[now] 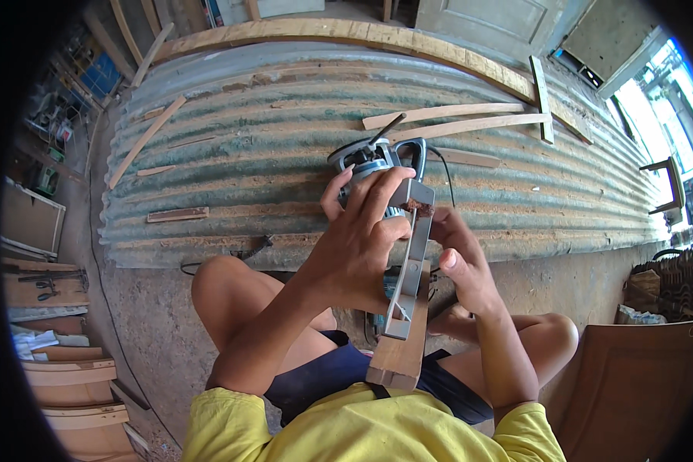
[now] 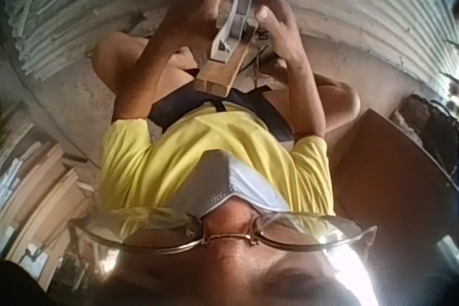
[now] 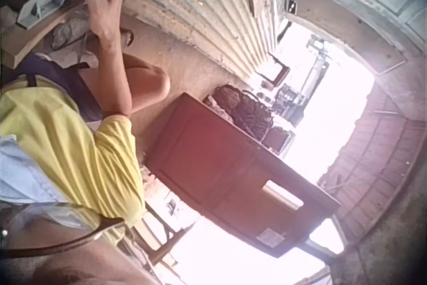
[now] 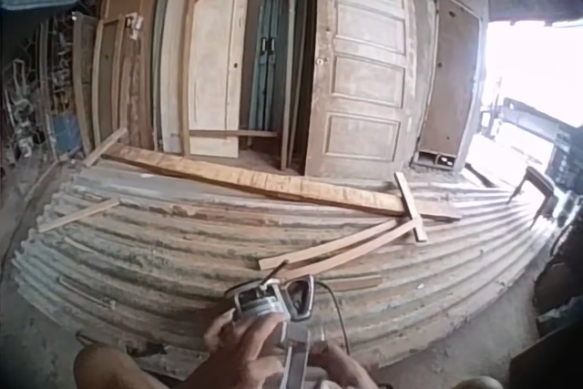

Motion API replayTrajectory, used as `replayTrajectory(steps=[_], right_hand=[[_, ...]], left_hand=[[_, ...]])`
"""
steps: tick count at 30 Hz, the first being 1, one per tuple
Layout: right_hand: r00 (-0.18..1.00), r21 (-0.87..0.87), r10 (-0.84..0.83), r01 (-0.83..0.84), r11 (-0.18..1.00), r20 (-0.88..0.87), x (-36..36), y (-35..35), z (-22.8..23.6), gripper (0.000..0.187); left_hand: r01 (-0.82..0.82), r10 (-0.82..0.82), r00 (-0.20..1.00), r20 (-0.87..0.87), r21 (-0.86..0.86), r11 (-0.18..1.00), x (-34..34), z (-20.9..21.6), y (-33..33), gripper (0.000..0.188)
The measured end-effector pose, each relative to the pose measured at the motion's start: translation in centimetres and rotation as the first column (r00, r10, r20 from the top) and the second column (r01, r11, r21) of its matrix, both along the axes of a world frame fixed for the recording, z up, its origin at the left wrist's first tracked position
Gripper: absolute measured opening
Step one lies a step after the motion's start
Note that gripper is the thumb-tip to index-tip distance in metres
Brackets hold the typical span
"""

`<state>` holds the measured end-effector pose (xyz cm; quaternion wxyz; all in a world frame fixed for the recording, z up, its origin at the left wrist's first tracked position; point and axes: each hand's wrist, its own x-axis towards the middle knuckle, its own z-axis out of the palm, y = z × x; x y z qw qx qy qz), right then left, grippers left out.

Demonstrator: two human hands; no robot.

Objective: The person applies adhesive from a bottle onto a small wooden component and joins it to a larger wooden frame piece by hand.

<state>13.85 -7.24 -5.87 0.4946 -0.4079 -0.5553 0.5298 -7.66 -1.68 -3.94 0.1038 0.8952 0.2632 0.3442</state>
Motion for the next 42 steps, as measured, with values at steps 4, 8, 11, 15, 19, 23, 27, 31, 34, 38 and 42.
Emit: replayTrajectory(steps=[4, 8, 11, 15, 19, 23, 27, 31, 34, 38, 42], right_hand=[[1.0, -0.206, 0.02, -0.021, 0.978, -0.008, -2.8, -1.0, 0.4, 0.057], [0.993, -0.302, -0.116, 0.1, 0.948, -0.036, -4.1, -1.4, -0.6, 0.045], [0.995, -0.306, -0.066, 0.042, 0.951, -0.069, -3.3, -1.3, -1.2, 0.046], [0.996, -0.272, 0.004, -0.028, 0.962, -0.089, -2.4, -0.9, -1.0, 0.049], [0.988, -0.265, 0.114, -0.139, 0.954, -0.105, -1.5, -0.6, 0.3, 0.054], [0.98, -0.291, 0.171, -0.195, 0.937, -0.107, -0.9, -0.8, 1.4, 0.056], [0.971, -0.265, 0.219, -0.236, 0.935, -0.095, -0.5, -0.6, 0.8, 0.055], [0.97, -0.25, 0.229, -0.241, 0.938, -0.078, -0.7, -0.6, 1.5, 0.054], [0.973, -0.243, 0.224, -0.231, 0.942, -0.055, -0.7, -0.7, 1.3, 0.054], [0.974, -0.252, 0.225, -0.226, 0.941, -0.033, -0.6, -0.9, 0.8, 0.054], [0.972, -0.251, 0.233, -0.235, 0.939, -0.038, -0.4, -0.9, 0.7, 0.054]], left_hand=[[-0.028, 0.028, 0.999, 0.018, 0.037, 0.999, -0.1, -0.2, -0.4, 0.091], [-0.036, 0.034, 0.998, 0.054, 0.034, 0.999, 0.1, -0.6, -1.1, 0.094], [-0.059, 0.056, 0.995, 0.08, 0.035, 0.998, 0.4, 0.1, -1.8, 0.084], [-0.017, 0.017, 1.0, -0.007, 0.001, 1.0, -0.6, 2.1, -1.8, 0.076], [0.026, -0.019, 0.998, 0.065, -0.11, 0.994, -3.3, 4.1, -0.5, 0.067], [0.035, 0.031, 0.962, 0.27, -0.238, 0.971, -3.3, 3.4, 0.6, 0.04], [0.153, 0.033, 0.894, 0.446, -0.374, 0.915, -2.6, 2.2, 1.1, 0.018], [0.257, 0.05, 0.843, 0.536, -0.483, 0.837, -2.7, 1.6, 1.3, 0.017], [0.255, 0.102, 0.825, 0.556, -0.527, 0.811, -2.5, 1.4, 1.2, 0.015], [0.315, 0.176, 0.785, 0.594, -0.627, 0.712, -2.3, 1.4, 0.9, 0.015], [0.395, 0.204, 0.753, 0.626, -0.677, 0.621, -2.3, 1.6, 0.8, 0.014]])
